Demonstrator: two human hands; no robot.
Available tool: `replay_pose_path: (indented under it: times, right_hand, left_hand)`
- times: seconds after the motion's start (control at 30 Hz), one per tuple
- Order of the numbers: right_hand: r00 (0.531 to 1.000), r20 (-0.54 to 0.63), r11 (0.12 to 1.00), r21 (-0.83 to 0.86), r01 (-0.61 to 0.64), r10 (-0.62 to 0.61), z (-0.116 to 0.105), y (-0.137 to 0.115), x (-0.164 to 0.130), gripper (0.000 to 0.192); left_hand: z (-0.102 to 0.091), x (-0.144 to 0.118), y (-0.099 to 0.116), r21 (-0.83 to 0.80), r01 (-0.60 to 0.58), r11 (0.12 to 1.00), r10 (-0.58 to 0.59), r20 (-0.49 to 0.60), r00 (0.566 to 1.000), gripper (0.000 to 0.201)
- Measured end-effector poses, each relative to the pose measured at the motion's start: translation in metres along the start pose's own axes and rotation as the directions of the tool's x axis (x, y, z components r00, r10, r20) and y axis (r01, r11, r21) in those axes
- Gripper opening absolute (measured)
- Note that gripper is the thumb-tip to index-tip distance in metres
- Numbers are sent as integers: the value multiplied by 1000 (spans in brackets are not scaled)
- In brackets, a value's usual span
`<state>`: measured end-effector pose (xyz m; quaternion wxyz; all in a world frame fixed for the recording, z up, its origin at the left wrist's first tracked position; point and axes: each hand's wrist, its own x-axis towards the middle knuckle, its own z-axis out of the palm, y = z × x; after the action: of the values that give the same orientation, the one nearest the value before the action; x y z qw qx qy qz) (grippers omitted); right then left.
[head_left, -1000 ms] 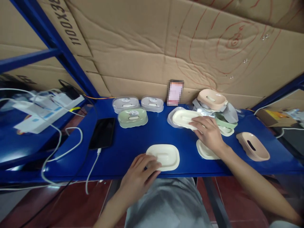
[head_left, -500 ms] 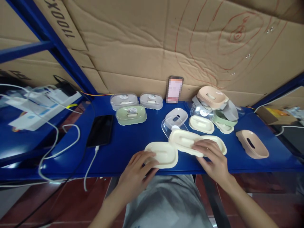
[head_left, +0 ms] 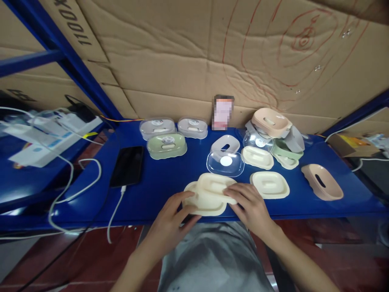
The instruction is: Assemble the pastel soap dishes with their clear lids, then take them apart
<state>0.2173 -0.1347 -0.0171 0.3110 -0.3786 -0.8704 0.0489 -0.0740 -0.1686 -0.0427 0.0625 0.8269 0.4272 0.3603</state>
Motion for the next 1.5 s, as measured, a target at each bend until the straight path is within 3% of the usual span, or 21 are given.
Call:
replay_pose_path:
  times: [0.17,0.37,0.53,0.63,0.73,0.83,0.9,1.0,1.1,1.17,1.3,1.4,1.5]
  right_hand:
    - [994,104,997,68,34,-41,3,-1,12,35]
    - [980,199,1000,1,4,-4,-5,14,24,36]
    - [971,240,998,-57,6,8,-16,28,41,37]
    - [984,162,985,-168,-39,67,-21,48,61,42]
    - [985,75,920,-373,-119,158,-21,79,83,56]
    - [962,131,859,-490,-146,238,-16,104,98,69]
    - [948,166,859,-486,-162,273,-13,110,102,66]
    - [950,147,892,-408,-195,275,-15,105,101,44]
    - [972,78,911,-371,-179,222,-25,91,90,28]
    - [984,80,904,-413,-114,160,-30,78,80,32]
    - [976,208,900,-435,36,62,-31,58,58,34]
    - [963,266,917,-393,66,44,-29,51,48,46]
    - [954,298,927,-368,72,44,-28,53,50,45]
  left_hand:
    - [3,-1,-2,26,77,997,-74,-75,994,29]
    - [-8,4,-2,111,16,994,-16,4,1000,8]
    - [-23,2,-12,357,118,927,-96,-80,992,7]
    - [-23,2,-16,446,208,871,-138,-186,973,2]
    - [-17,5,-11,453,225,863,-130,-232,964,14]
    - [-8,10,3,397,136,908,-70,-176,982,26]
    - [-1,12,12,352,77,933,-41,-106,993,33]
    - [6,14,19,309,30,951,-26,-16,1000,39]
    - [8,15,18,287,33,957,-37,7,999,39]
    - [8,15,17,268,42,963,-43,-1,999,37]
    - [7,14,17,254,27,967,-19,-32,999,35]
    - [8,12,20,246,23,969,-6,-69,998,25]
    - [9,9,23,223,-33,974,49,-65,997,16]
